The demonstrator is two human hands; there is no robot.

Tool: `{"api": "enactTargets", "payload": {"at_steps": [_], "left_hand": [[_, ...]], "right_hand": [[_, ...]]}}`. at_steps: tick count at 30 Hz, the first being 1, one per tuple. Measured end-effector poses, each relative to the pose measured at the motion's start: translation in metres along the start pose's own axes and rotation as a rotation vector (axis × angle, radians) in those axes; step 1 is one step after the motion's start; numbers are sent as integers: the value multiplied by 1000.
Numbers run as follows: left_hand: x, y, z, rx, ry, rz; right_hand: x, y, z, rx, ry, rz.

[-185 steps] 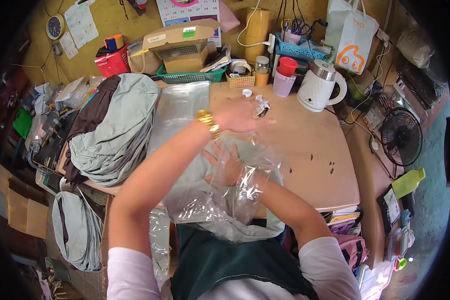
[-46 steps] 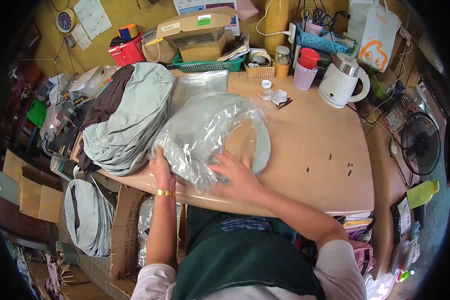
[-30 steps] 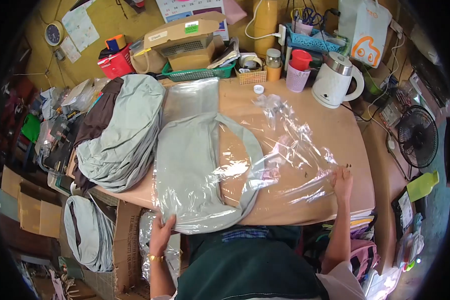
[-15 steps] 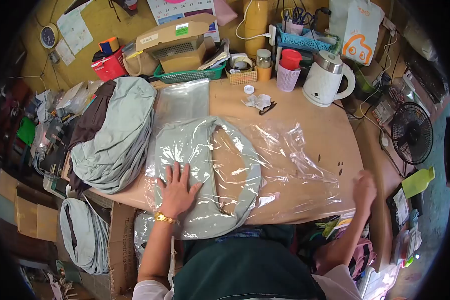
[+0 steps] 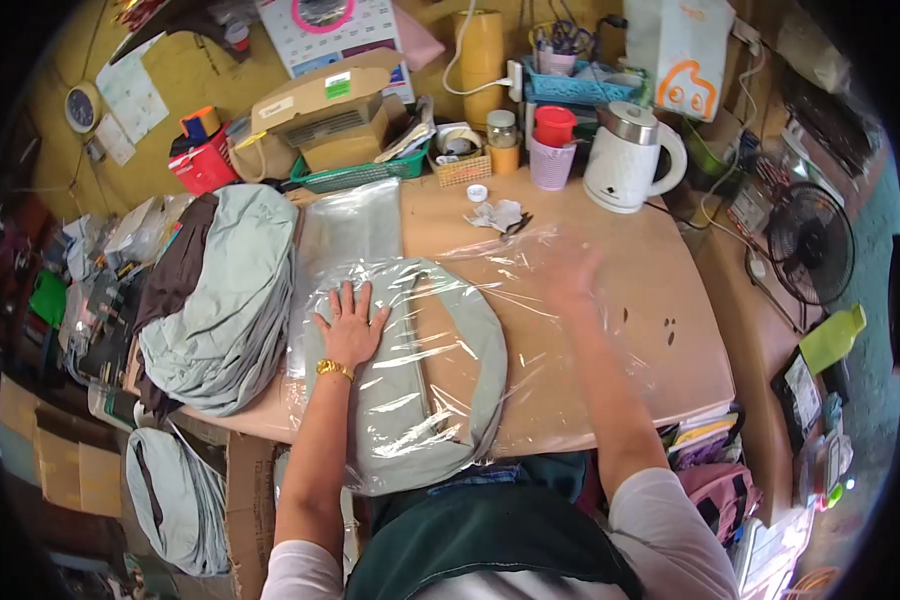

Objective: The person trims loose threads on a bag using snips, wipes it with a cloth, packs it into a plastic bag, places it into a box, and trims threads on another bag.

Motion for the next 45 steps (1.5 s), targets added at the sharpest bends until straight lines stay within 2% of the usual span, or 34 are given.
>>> {"api": "enactTargets", "payload": {"at_steps": [2,3,4,6,7,8,9,10,11,12,13,15,16,18,19,21,25,27,29,31,32,34,35,37,38,40,41,42,43,45], "left_hand": [[1,-5,-1,-120,120,51],[-6,-17,-7,-32,141,35],[-14,-32,-3,-36,137,25],[-35,-55,-36,374,91,-44],[-38,-67,-38,363,84,-54],[-39,-81,-31,239,59,-59],[-42,-95,-22,116,34,-63],[-47,-111,-25,108,27,-65],[-58,-129,-29,68,211,-123],[-68,-138,-24,25,395,-182],[-65,-134,-21,17,389,-185],[-36,-103,-70,454,174,-46],[-27,-90,-87,451,171,-47],[-3,-61,-110,345,220,21],[5,-43,-102,340,217,22],[32,-5,-72,254,29,163],[6,5,-19,217,63,70],[5,7,-19,221,65,56],[5,6,-22,231,72,53],[1,6,-20,246,97,39],[2,7,-22,252,122,52],[-4,3,-22,220,133,47],[-5,0,-21,194,296,86],[-13,-5,-28,212,545,116],[-15,1,-43,230,556,113],[-36,34,-92,377,752,40],[-40,52,-101,372,814,23],[-42,67,-92,375,809,18],[-43,79,-74,306,937,23],[-47,102,-45,186,1184,-6]], "right_hand": [[68,30,-2,113,-107,325],[90,44,5,204,-67,412],[102,60,14,288,-30,502],[102,68,26,209,-150,475],[101,71,36,136,-266,461],[101,72,40,120,-271,455],[94,62,36,196,-333,326],[87,53,29,279,-393,199],[87,47,20,274,-396,200],[94,48,23,210,-488,331],[99,53,32,141,-577,463],[101,51,37,207,-524,409],[101,48,32,286,-468,361],[101,44,32,236,-465,365],[99,43,34,187,-460,366],[102,42,35,181,-475,374],[105,39,38,111,-524,378],[101,53,49,-108,-904,437],[92,72,30,-150,-618,136],[54,105,-18,-36,-401,-93],[42,105,-22,-24,-397,-110],[35,115,12,-254,-952,204],[40,110,10,-243,-945,195],[104,89,-2,44,-1125,404],[127,55,-31,234,-1408,287],[111,5,-146,373,-1558,126],[102,-19,-204,433,-1635,37],[89,-48,-232,554,-1633,-25],[57,-76,-258,503,-1741,21],[28,-132,-336,536,-1389,-360]]}}
Point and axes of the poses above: each hand's wrist, its own y-axis away from the middle knuckle, its own z-axis out of the palm, x = y × z, the point moved 10 cm from there along -y, towards the middle knuckle, and after that the axes turned 13 degrees about -z, right-handed, at the moved point
